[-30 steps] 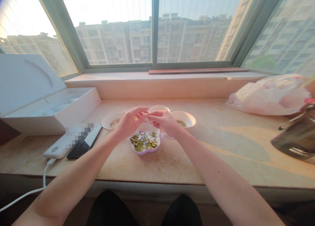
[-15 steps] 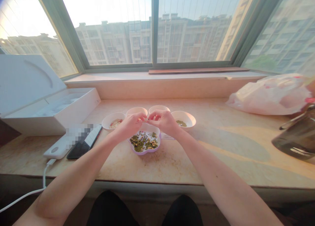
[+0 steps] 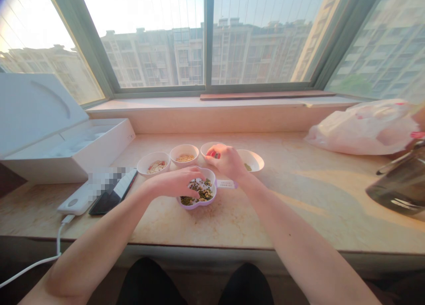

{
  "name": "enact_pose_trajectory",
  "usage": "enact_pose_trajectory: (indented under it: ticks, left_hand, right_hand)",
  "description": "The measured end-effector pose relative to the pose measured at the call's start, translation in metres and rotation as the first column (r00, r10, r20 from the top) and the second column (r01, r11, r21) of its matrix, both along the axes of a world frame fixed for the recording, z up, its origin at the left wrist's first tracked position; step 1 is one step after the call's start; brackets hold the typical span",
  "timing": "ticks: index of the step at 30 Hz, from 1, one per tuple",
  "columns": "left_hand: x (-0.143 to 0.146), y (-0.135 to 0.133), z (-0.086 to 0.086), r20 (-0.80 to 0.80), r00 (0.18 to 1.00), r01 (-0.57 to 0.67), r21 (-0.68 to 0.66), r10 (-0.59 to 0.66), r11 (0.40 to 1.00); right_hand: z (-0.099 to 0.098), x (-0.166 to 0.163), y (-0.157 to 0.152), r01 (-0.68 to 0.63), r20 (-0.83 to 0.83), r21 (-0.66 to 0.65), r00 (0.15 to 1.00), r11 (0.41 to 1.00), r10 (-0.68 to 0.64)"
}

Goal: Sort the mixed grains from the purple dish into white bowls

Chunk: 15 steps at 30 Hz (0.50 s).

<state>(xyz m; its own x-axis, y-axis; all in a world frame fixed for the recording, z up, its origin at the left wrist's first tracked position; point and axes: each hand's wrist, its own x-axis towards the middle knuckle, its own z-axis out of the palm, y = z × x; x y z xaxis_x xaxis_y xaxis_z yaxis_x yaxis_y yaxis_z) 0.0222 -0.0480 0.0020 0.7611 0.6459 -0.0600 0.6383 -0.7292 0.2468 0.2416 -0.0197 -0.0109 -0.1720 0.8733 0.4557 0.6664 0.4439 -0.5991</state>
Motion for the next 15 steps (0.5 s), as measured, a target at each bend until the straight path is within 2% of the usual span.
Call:
enact_pose_trajectory:
  ticks: [4,7,15]
  left_hand:
    - [0.003,-0.001,0.002,-0.095,0.995,0.015,-0.041,-0.019,0.999]
    - [0.004,0.000,0.000,-0.109,0.994,0.011,-0.062,-0.018,0.998]
    - [0.006,0.003,-0.012,0.030,0.999,0.029,-0.053,-0.028,0.998]
  right_hand:
    - [0.000,0.008,0.007,0.155,0.165,0.020,0.974,0.988,-0.157]
    - [-0.001,0.011,0.013,0.209,0.263,0.007,0.943,0.978,-0.203]
    - [-0.002,0.011,0.012,0.232,0.237,-0.055,0.948,0.971,-0.213]
